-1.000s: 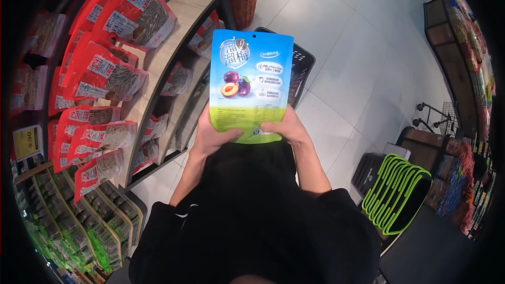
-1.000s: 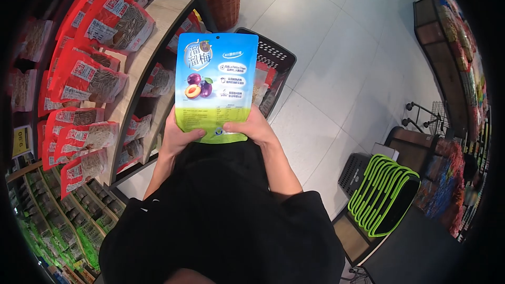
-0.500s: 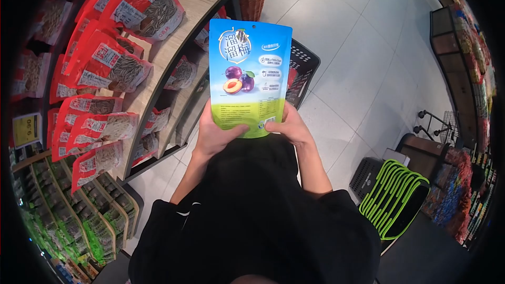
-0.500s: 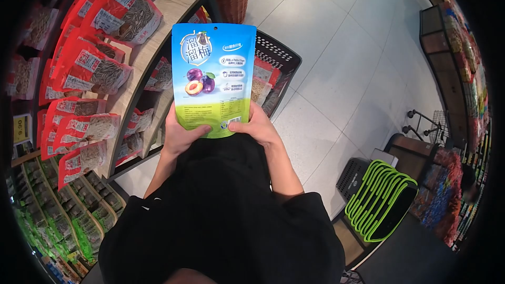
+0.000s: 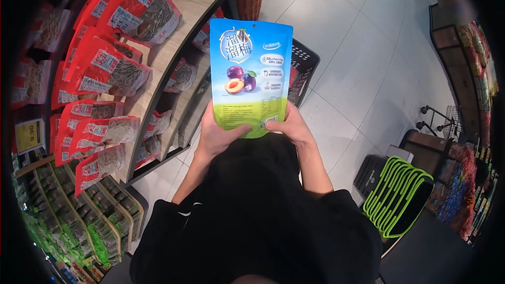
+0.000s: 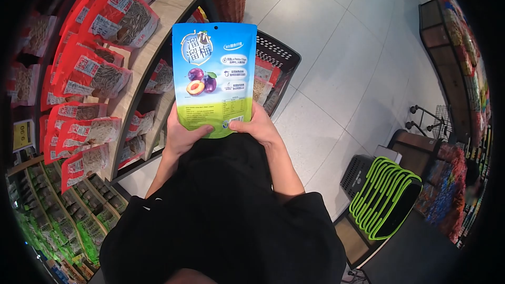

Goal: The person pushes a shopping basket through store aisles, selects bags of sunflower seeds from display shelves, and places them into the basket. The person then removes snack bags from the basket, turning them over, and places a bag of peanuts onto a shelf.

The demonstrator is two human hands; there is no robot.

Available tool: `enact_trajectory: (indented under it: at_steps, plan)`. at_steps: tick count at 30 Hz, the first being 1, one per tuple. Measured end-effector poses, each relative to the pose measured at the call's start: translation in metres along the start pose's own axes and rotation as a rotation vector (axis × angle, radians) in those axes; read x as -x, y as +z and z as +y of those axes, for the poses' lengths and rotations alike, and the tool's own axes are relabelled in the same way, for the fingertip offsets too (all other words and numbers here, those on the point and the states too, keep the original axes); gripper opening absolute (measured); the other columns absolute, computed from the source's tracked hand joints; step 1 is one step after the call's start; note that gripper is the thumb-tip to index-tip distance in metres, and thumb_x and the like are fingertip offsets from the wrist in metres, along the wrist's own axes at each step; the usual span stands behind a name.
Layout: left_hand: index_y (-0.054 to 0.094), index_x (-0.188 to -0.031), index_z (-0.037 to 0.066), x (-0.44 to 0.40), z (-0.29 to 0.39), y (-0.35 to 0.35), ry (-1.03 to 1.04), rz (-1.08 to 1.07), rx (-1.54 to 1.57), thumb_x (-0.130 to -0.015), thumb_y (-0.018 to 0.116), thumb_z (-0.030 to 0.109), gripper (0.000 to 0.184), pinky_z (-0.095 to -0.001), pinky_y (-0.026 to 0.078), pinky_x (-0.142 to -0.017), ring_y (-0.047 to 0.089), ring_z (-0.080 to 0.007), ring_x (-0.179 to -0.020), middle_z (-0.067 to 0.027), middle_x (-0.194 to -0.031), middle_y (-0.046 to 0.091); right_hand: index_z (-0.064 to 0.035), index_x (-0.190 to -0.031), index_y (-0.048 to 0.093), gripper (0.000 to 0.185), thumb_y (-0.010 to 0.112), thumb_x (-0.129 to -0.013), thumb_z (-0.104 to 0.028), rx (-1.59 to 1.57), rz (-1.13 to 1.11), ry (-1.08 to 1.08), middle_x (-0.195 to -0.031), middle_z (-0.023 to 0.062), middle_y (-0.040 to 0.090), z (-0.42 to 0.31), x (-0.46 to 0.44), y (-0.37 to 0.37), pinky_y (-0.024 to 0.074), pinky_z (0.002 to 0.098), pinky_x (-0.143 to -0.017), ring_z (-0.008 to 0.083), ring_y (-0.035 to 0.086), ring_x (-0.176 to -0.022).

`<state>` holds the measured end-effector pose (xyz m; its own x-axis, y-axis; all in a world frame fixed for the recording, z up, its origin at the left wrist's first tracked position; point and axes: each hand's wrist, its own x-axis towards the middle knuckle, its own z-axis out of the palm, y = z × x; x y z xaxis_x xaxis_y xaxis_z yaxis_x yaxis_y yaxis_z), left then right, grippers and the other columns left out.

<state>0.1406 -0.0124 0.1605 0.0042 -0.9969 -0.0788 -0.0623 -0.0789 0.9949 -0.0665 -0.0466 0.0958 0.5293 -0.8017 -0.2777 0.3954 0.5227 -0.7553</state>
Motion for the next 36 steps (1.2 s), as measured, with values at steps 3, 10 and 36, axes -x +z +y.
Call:
enact_trajectory:
  at_steps: [3,10,36]
  plan:
    - [0.043,-0.127,-0.004,0.0,-0.002,0.0,0.002,0.0,-0.024,-0.067,0.081,-0.001,0.071,-0.0317,0.051,-0.089,0.061,-0.0181,-0.104,-0.0123,-0.114,0.06,0.0,-0.129,0.049,0.065,0.079,-0.073,-0.004,0.004,0.01,0.034,-0.118,0.0068,0.061,0.004,0.001,-0.005,0.0485,0.0287,-0.09,0.0139,0.058,-0.106]
    - [0.043,-0.129,-0.002,0.0,-0.004,-0.003,-0.068,-0.008,0.021,-0.065,0.081,-0.002,0.075,-0.0314,0.051,-0.089,0.06,-0.0175,-0.105,-0.0106,-0.114,0.06,0.0002,-0.129,0.049,0.06,0.076,-0.076,-0.004,-0.114,0.007,0.007,-0.117,0.0072,0.063,0.005,0.003,-0.007,0.0488,0.0303,-0.091,0.0148,0.061,-0.104]
    - [0.065,-0.104,-0.005,0.123,-0.112,-0.146,-0.247,0.807,-0.317,-0.085,0.07,0.008,0.023,-0.0323,0.053,-0.079,0.066,-0.0165,-0.085,-0.0109,-0.095,0.07,-0.0076,-0.134,0.045,0.065,0.074,-0.076,-0.015,1.278,0.073,-0.395,-0.134,0.0219,0.045,0.076,-0.061,0.087,0.0378,0.0473,-0.103,0.0403,0.045,-0.122]
